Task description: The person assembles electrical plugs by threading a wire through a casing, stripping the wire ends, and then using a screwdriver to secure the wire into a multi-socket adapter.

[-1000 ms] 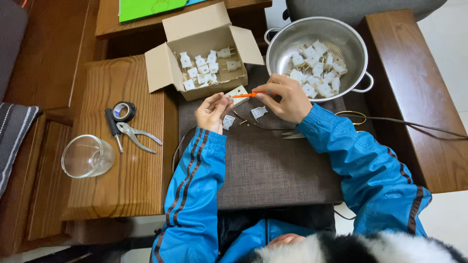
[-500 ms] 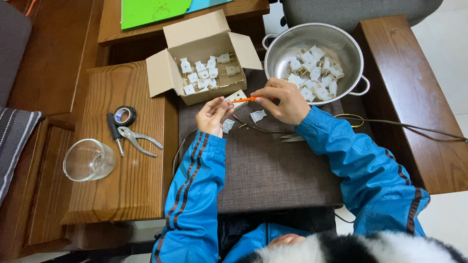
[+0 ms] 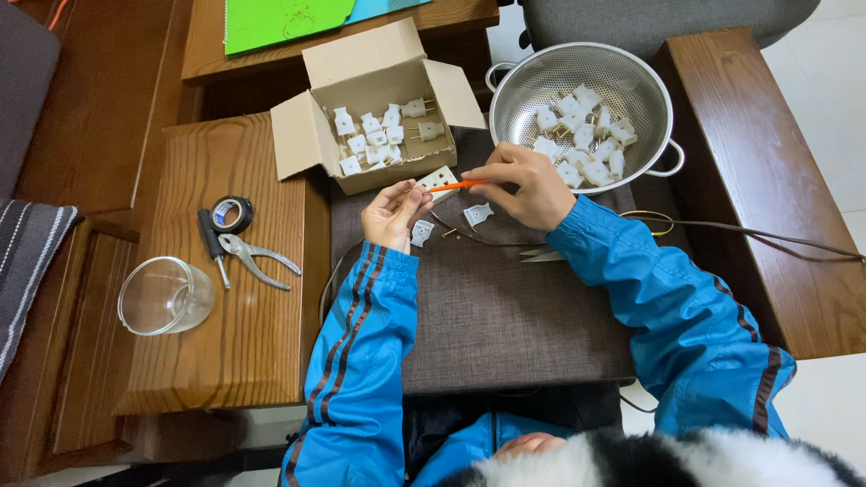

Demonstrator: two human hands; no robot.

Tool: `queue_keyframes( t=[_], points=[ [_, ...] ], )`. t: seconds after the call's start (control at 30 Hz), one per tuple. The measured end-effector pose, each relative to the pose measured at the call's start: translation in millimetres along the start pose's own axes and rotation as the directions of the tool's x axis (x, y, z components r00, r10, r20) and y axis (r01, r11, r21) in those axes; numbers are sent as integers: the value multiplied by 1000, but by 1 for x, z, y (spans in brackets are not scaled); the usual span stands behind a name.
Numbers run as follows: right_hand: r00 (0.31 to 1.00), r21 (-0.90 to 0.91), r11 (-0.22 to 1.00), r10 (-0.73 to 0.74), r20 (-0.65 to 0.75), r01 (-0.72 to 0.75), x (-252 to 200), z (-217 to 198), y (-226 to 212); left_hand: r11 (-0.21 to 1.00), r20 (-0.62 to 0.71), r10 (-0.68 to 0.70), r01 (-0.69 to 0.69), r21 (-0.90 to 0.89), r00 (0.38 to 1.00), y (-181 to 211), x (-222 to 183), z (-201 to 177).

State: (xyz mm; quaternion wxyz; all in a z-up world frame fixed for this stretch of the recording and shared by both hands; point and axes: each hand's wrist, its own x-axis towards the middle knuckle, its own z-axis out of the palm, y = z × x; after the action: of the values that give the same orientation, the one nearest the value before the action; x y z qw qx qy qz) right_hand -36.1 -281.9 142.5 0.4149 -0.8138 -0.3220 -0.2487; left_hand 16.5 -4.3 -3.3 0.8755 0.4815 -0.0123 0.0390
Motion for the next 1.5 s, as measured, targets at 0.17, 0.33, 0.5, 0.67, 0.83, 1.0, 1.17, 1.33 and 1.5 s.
queue_keyframes(
  t=[0.17, 0.33, 0.5, 0.67, 0.83, 1.0, 1.17, 1.33, 1.5],
  points=[
    [1000, 27, 1000, 9, 12, -10, 1, 1, -1, 1000, 15, 11, -11, -6, 1000, -5, 2, -3],
    [993, 37, 994, 100, 63, -102, -8, 9, 12, 1000, 18, 16, -16, -5, 1000, -5, 3, -3],
    [997, 63, 996, 53, 61, -57, -3, 7, 6, 999, 26, 27, -28, 21, 999, 0, 1, -3],
    [1000, 68, 998, -10, -15, 11, 2, -2, 3, 1000, 38, 25, -25, 10, 999, 2, -2, 0],
    [999, -3, 999, -34, -25, 34, 0, 0, 2, 1000, 26, 12, -13, 24, 1000, 8, -6, 6],
    [991, 65, 990, 117, 65, -121, -2, 9, 0, 999, 24, 39, -40, 20, 999, 5, -4, 4],
    [979, 111, 975, 184, 83, -192, -6, 8, 6, 998, 24, 53, -54, 15, 998, 1, 1, -2],
    [974, 144, 964, 217, 62, -224, -2, 3, -2, 998, 31, 61, -61, 17, 998, 2, -2, 2],
    [956, 189, 937, 283, 80, -293, -1, 4, -6, 997, 53, 71, -73, 34, 996, -2, -1, -2]
  ],
)
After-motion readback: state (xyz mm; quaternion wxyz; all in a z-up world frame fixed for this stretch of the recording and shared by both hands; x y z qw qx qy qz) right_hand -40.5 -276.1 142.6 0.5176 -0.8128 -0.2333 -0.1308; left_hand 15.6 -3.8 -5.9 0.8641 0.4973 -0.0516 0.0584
